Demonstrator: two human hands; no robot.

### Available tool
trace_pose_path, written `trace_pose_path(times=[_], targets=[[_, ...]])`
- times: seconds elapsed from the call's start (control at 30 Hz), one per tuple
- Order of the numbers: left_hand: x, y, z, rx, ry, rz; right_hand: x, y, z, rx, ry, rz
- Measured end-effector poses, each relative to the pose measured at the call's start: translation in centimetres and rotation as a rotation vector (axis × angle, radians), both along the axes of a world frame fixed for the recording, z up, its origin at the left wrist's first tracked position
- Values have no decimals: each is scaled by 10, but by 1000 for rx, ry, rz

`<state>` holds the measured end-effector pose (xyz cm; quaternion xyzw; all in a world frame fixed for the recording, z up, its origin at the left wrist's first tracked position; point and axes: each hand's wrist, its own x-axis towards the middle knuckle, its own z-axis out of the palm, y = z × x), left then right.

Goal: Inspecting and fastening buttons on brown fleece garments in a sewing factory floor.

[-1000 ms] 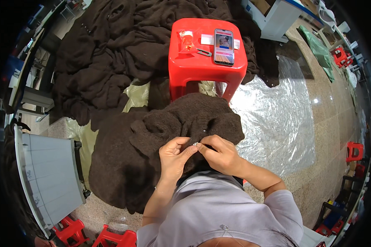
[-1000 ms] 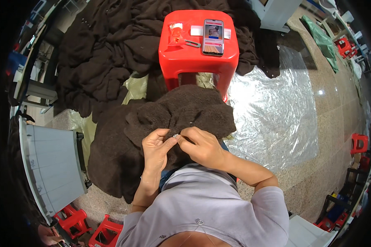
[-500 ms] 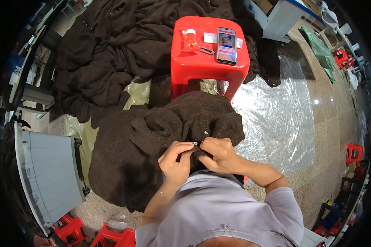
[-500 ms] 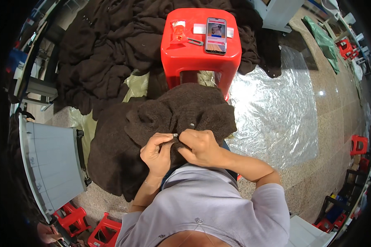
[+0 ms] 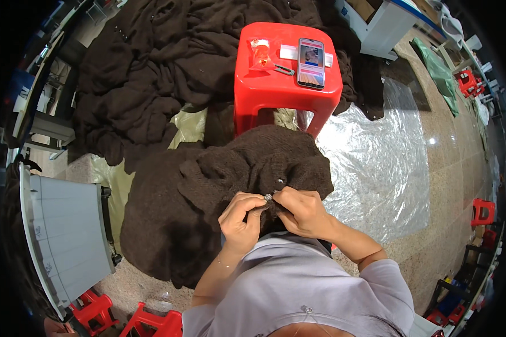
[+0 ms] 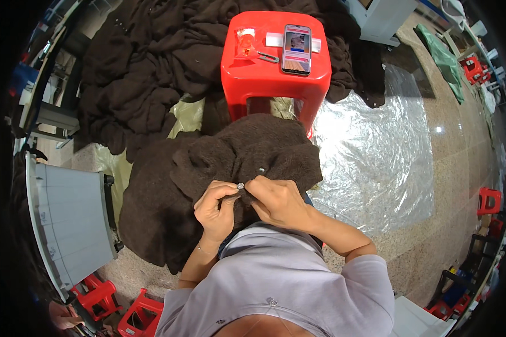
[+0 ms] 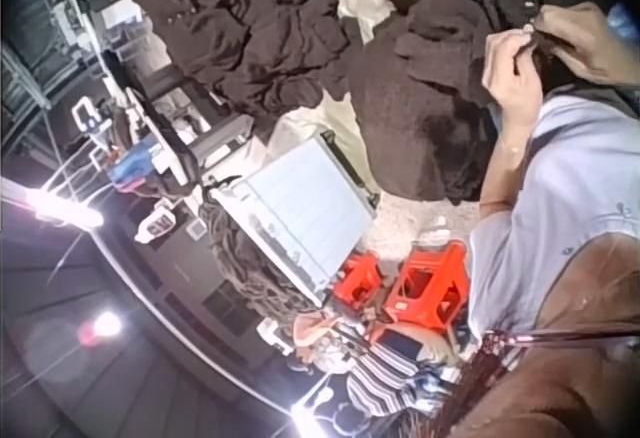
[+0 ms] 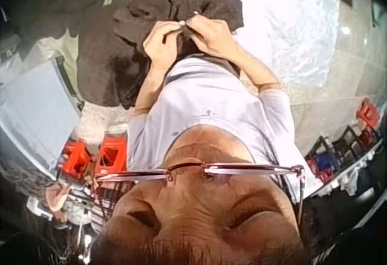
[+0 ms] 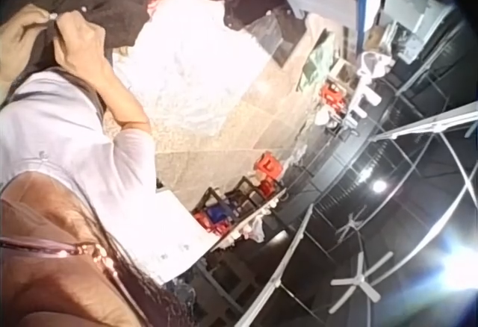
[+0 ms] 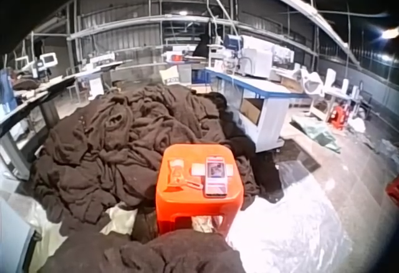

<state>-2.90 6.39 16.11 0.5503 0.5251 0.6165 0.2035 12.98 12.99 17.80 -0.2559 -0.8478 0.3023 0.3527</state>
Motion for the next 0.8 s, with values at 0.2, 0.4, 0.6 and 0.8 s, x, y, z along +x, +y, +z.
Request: trace_pose_path(times=[0.2,0.4,0.6,0.8], targets=[[11,-5,0,-98,-67,30,-10,-8,-15,165,73,-179],[-22,-13,-17,-769,-193,-274,6,4,-22,-10,96,-230],[-55,-18,-24,-621,-850,-225,41,38,-42,-865,207,-193],[-26,-6,-8,-693,-807,-239,-8,25,-11,-413,-10,114]])
